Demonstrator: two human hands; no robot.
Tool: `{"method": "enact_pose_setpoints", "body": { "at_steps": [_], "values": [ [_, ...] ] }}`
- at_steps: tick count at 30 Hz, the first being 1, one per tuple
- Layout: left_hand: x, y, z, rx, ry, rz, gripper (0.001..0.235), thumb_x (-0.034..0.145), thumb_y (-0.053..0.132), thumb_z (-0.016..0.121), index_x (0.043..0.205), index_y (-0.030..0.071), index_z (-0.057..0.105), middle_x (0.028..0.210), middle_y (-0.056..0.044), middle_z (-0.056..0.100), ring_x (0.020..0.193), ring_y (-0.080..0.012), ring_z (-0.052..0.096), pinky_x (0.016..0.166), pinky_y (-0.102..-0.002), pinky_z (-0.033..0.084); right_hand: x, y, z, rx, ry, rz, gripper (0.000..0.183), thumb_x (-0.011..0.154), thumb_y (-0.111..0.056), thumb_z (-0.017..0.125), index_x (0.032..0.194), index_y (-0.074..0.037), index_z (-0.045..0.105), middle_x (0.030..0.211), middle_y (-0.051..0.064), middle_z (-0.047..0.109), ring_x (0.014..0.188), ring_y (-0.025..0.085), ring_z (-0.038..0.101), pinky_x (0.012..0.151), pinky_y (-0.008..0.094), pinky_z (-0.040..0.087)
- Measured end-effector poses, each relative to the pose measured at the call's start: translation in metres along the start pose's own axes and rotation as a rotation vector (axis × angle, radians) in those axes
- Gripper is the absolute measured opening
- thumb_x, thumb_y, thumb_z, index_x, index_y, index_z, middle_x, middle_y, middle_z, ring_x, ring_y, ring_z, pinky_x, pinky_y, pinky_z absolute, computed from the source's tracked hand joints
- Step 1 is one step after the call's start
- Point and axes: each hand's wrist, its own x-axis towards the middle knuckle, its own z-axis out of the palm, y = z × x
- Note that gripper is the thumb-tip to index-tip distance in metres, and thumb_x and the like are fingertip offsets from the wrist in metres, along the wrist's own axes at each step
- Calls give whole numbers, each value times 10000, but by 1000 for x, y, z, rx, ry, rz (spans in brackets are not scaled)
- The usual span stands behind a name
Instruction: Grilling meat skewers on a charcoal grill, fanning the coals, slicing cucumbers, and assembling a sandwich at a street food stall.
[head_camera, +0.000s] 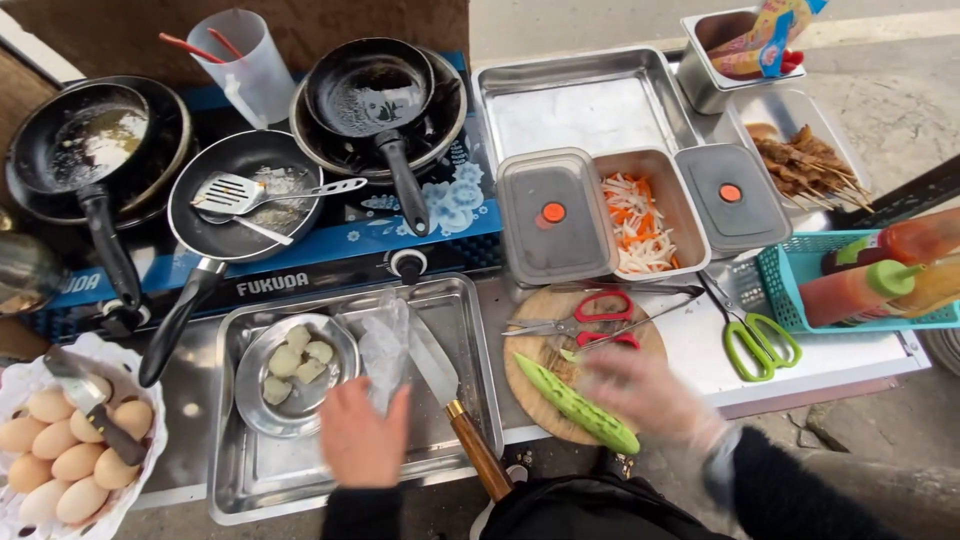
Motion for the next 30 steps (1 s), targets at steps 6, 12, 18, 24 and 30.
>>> {"method": "enact_pose_setpoints", "body": {
  "at_steps": [6,12,18,24,30],
  "values": [
    [19,-79,29,136,177,38,183,970,373,619,991,221,718,927,17,732,892,-257,671,798,-433,526,70,135,59,-830,16,-433,721,993,-481,614,1623,-262,341,1339,123,558,1144,286,602,931,421,549],
    [19,-28,-25,-871,176,100,134,1038,177,671,948,89,623,861,7,604,799,-114,548,782,-269,473,99,129,67,-839,170,-531,586,990,-454,644,1508,-210,519,1008,110,644,832,265,647,674,419,593],
    [-2,39,-25,-1315,116,244,76,1056,114,591,986,94,568,1056,-81,638,816,-163,644,759,-306,584,81,103,55,-727,165,-480,628,988,-506,617,1532,-210,507,1091,111,669,947,289,621,792,449,536],
    [-10,70,1,-1548,50,239,42,1047,82,596,1011,66,580,1105,-133,714,857,-239,741,743,-366,659,29,55,47,-448,412,-738,754,919,-512,702,1579,-302,404,1452,125,590,1245,313,608,982,575,543],
    [-68,111,-6,-1185,255,428,219,1055,160,580,1243,55,541,1207,-75,579,1096,-188,589,907,-319,536,43,13,47,74,292,-515,214,948,-315,717,807,-168,654,776,-20,620,687,164,596,649,325,480]
  ]
}}
